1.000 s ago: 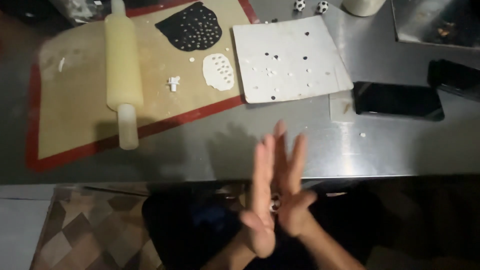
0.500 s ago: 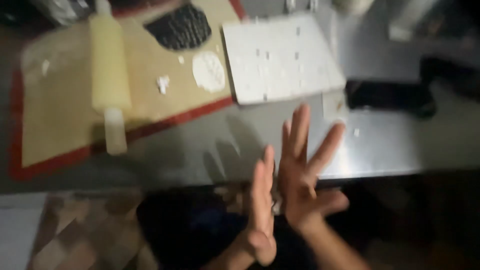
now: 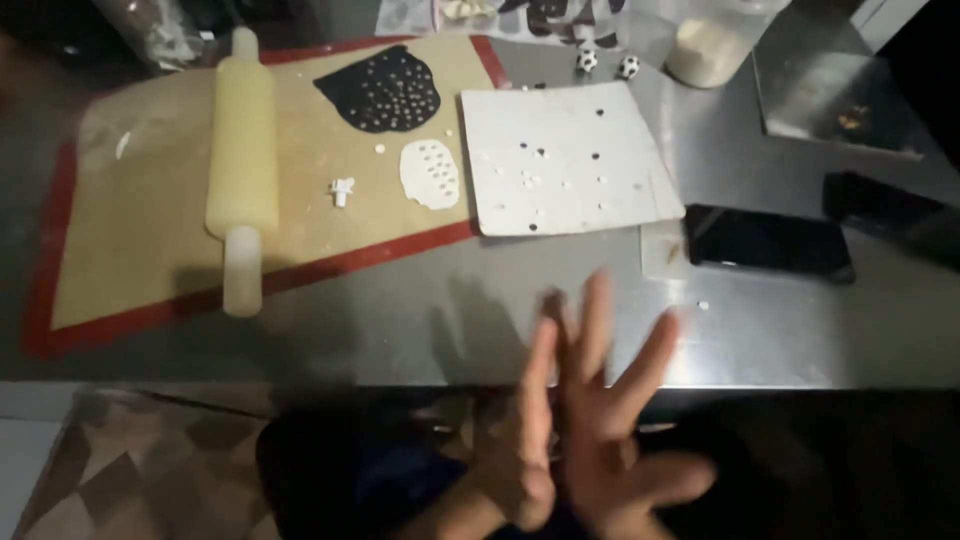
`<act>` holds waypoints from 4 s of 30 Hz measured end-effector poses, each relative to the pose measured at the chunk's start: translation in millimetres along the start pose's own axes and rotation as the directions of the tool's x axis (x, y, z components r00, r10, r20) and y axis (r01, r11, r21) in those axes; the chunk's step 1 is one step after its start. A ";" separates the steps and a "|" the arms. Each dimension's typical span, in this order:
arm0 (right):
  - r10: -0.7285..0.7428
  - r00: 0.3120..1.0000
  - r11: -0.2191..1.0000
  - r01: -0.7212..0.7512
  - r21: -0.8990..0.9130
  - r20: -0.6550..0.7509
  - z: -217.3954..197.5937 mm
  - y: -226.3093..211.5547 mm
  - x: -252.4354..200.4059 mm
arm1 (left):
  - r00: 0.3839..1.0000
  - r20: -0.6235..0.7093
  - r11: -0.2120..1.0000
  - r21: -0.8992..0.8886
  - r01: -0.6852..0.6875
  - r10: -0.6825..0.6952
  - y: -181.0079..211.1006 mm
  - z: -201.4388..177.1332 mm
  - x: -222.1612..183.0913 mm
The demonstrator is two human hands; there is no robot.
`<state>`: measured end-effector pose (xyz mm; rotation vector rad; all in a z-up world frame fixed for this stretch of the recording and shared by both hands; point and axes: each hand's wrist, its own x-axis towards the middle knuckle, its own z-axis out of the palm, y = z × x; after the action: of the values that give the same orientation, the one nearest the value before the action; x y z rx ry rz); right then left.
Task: Making miniature edible soccer balls by applying black fondant shapes to white dough balls.
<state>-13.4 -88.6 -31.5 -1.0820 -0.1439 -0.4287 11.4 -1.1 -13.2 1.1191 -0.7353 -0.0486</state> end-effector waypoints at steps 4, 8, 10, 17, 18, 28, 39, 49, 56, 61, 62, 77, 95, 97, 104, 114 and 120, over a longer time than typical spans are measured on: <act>-0.145 0.986 0.989 0.145 -0.006 -0.079 24.9 -33.3 20.8 | 0.998 -0.002 0.994 -0.087 -0.059 0.059 3.9 6.1 1.6; -0.334 0.942 0.581 0.237 0.778 -0.038 60.7 -34.4 27.9 | 0.993 0.118 0.998 0.059 -0.004 -0.003 -2.5 -6.7 -2.2; -0.293 0.956 0.746 0.236 0.622 -0.011 38.8 -29.4 24.7 | 0.995 0.096 0.999 -0.019 -0.027 0.028 5.7 0.6 4.5; -0.144 0.956 0.286 0.287 0.914 -0.255 43.7 -49.9 61.7 | 0.985 0.170 0.996 0.067 -0.052 0.040 7.1 -5.8 10.3; -0.126 0.947 0.290 0.320 0.902 -0.296 34.9 -42.0 44.5 | 0.983 0.183 0.998 0.057 -0.009 -0.001 22.4 -2.4 17.5; -0.157 0.988 0.966 0.151 -0.211 -0.012 9.5 -24.6 14.1 | 0.999 0.034 0.996 -0.085 0.002 0.000 32.0 2.9 34.7; -0.150 0.979 0.940 0.184 -0.286 0.137 24.9 -30.1 31.8 | 0.991 -0.059 0.978 -0.167 -0.124 0.116 12.3 -4.9 41.2; -0.162 0.983 0.941 0.181 -0.286 0.090 18.2 -42.5 50.3 | 1.000 0.031 0.997 0.075 0.003 -0.005 11.0 -1.4 38.3; -0.114 0.993 0.961 0.120 -0.249 0.038 13.5 -39.5 27.6 | 0.999 -0.003 0.993 0.111 -0.042 0.042 26.9 -1.9 58.1; -0.155 0.984 0.959 0.127 -0.252 -0.093 16.0 -39.0 41.4 | 0.998 0.061 0.999 -0.012 -0.033 0.034 28.1 10.0 41.1; -0.127 0.990 0.952 0.105 -0.287 -0.061 6.0 -28.1 32.0 | 1.000 0.002 0.996 -0.093 -0.017 0.018 42.7 10.6 53.2; -0.257 0.966 0.954 0.260 0.147 -0.037 30.3 -57.7 71.3 | 0.994 0.064 0.994 -0.080 -0.080 0.085 8.5 17.0 21.7; -0.146 0.989 0.937 0.130 -0.325 -0.025 17.7 -31.3 28.2 | 1.000 0.005 0.998 -0.064 -0.016 0.016 51.8 7.0 60.1; -0.148 0.988 0.954 0.151 -0.260 0.031 19.5 -33.4 35.3 | 0.995 -0.019 0.995 0.031 -0.099 0.099 14.4 -2.0 51.2; -0.188 0.981 0.958 0.173 -0.230 -0.046 8.3 -15.7 27.4 | 0.999 -0.005 0.989 -0.139 -0.050 0.050 36.7 1.0 62.1; -0.125 0.990 0.944 0.137 -0.301 0.060 15.1 -33.6 36.5 | 0.997 0.026 0.977 -0.204 -0.068 0.075 17.6 -2.5 57.3; -0.285 0.946 0.904 0.319 0.283 -0.155 15.3 -35.4 45.8 | 0.999 0.024 0.982 -0.186 -0.028 0.033 20.4 9.3 44.6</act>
<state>15.2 -101.5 19.5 -0.7282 -0.2741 -0.7213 33.8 -16.5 28.6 0.9308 -0.7560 -0.1043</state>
